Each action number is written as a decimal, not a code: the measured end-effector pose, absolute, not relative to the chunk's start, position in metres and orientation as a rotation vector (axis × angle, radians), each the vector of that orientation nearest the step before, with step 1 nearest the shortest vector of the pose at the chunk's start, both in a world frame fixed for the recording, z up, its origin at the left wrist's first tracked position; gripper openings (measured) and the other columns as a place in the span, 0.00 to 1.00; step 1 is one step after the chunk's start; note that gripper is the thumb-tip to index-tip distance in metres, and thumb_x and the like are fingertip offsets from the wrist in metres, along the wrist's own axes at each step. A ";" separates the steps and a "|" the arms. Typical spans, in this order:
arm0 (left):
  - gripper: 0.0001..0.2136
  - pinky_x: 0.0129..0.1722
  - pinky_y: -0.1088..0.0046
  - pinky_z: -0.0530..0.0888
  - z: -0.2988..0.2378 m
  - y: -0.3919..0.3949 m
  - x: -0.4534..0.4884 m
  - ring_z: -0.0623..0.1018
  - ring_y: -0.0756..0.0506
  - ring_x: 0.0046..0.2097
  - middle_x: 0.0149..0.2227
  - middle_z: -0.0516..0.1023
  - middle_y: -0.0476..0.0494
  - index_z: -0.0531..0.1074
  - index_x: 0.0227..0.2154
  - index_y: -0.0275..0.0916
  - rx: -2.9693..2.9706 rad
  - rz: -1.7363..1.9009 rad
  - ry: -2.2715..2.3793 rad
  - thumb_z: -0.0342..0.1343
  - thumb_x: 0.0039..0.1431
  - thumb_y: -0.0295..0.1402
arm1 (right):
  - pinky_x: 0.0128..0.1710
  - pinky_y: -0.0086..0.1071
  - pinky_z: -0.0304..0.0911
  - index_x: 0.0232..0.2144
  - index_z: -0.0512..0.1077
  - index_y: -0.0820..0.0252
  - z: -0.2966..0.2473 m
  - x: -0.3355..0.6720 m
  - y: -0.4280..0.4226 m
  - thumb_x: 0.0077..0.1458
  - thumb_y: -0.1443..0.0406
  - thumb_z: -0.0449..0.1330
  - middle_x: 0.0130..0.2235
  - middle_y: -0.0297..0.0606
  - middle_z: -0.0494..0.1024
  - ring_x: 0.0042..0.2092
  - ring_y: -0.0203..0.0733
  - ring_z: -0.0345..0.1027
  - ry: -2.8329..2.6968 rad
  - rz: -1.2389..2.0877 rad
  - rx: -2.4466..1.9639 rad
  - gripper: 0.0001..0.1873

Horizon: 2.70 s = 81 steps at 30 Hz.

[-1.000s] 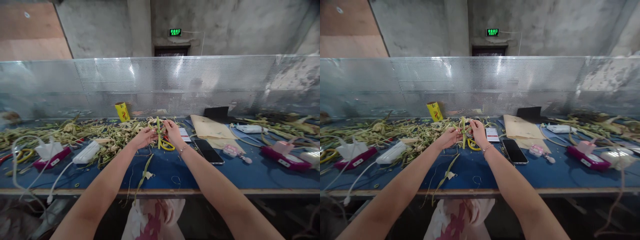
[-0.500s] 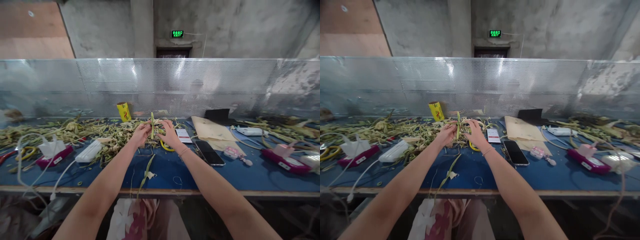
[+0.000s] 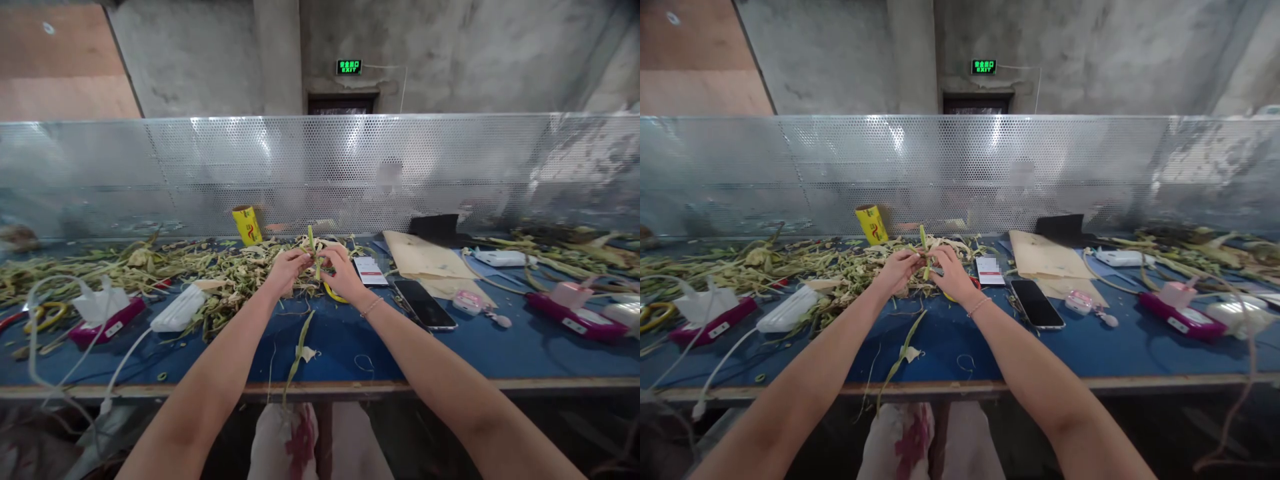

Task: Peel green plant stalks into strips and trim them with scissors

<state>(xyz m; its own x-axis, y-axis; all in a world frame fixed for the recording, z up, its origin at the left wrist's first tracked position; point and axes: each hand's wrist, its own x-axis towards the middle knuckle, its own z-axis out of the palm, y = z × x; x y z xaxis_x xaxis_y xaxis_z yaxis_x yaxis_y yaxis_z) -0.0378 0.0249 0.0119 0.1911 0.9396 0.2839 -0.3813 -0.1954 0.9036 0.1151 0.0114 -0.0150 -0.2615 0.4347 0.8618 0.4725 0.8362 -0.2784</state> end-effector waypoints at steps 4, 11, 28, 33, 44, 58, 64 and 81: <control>0.17 0.34 0.75 0.72 0.011 0.024 -0.033 0.73 0.54 0.26 0.22 0.73 0.51 0.69 0.19 0.33 1.217 1.383 0.630 0.67 0.27 0.37 | 0.41 0.36 0.64 0.33 0.68 0.57 -0.013 0.116 0.010 0.50 0.70 0.52 0.37 0.41 0.69 0.40 0.40 0.63 -1.919 -0.046 -0.630 0.08; 0.17 0.28 0.77 0.69 0.004 0.020 -0.023 0.72 0.53 0.25 0.22 0.71 0.53 0.64 0.32 0.37 1.410 1.390 0.733 0.62 0.38 0.35 | 0.36 0.35 0.62 0.32 0.70 0.58 -0.009 0.118 0.006 0.50 0.67 0.54 0.33 0.39 0.70 0.34 0.39 0.63 -1.882 -0.008 -0.704 0.07; 0.09 0.38 0.73 0.69 0.003 0.017 -0.020 0.73 0.51 0.33 0.31 0.74 0.47 0.71 0.29 0.35 1.815 1.276 0.671 0.58 0.40 0.28 | 0.31 0.31 0.58 0.30 0.66 0.57 -0.002 0.115 -0.006 0.51 0.62 0.51 0.28 0.34 0.70 0.27 0.35 0.62 -1.663 0.170 -0.889 0.06; 0.12 0.38 0.73 0.69 -0.001 0.018 -0.020 0.72 0.51 0.31 0.28 0.73 0.48 0.71 0.27 0.34 1.719 1.215 0.686 0.62 0.38 0.34 | 0.28 0.29 0.57 0.23 0.65 0.57 0.003 0.114 -0.008 0.47 0.63 0.54 0.23 0.31 0.67 0.24 0.34 0.60 -1.570 0.325 -0.895 0.04; 0.14 0.37 0.72 0.69 0.005 0.010 -0.015 0.72 0.53 0.28 0.21 0.69 0.53 0.65 0.19 0.34 1.420 1.183 0.635 0.63 0.34 0.36 | 0.26 0.30 0.61 0.22 0.64 0.58 0.005 0.117 0.005 0.40 0.65 0.56 0.22 0.30 0.68 0.23 0.34 0.62 -1.430 0.644 -0.872 0.04; 0.11 0.29 0.76 0.67 -0.004 0.022 -0.022 0.68 0.54 0.23 0.18 0.64 0.55 0.62 0.18 0.36 1.674 1.097 0.691 0.57 0.42 0.36 | 0.49 0.43 0.56 0.38 0.71 0.59 0.007 0.134 0.009 0.47 0.64 0.56 0.38 0.41 0.76 0.43 0.43 0.68 -1.671 0.153 -1.073 0.13; 0.09 0.26 0.77 0.66 0.001 0.014 -0.019 0.67 0.55 0.22 0.18 0.65 0.54 0.64 0.16 0.34 1.588 1.096 0.719 0.59 0.37 0.31 | 0.42 0.35 0.62 0.34 0.71 0.60 0.009 0.133 0.007 0.46 0.65 0.55 0.33 0.38 0.77 0.36 0.38 0.69 -1.765 0.379 -0.921 0.11; 0.04 0.24 0.78 0.66 0.009 0.009 -0.018 0.68 0.55 0.20 0.17 0.67 0.51 0.64 0.17 0.34 1.152 1.170 0.738 0.54 0.39 0.25 | 0.41 0.33 0.63 0.23 0.74 0.59 0.013 0.135 -0.002 0.44 0.63 0.60 0.37 0.39 0.77 0.41 0.39 0.69 -1.833 0.465 -0.808 0.05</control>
<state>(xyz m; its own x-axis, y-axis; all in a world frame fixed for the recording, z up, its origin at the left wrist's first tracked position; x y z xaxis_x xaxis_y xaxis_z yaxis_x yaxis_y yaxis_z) -0.0185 0.0093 0.0093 0.2747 0.9551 0.1110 -0.3110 -0.0210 0.9502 0.1353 -0.0024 0.0132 -0.2401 0.7137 0.6580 0.3139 0.6985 -0.6430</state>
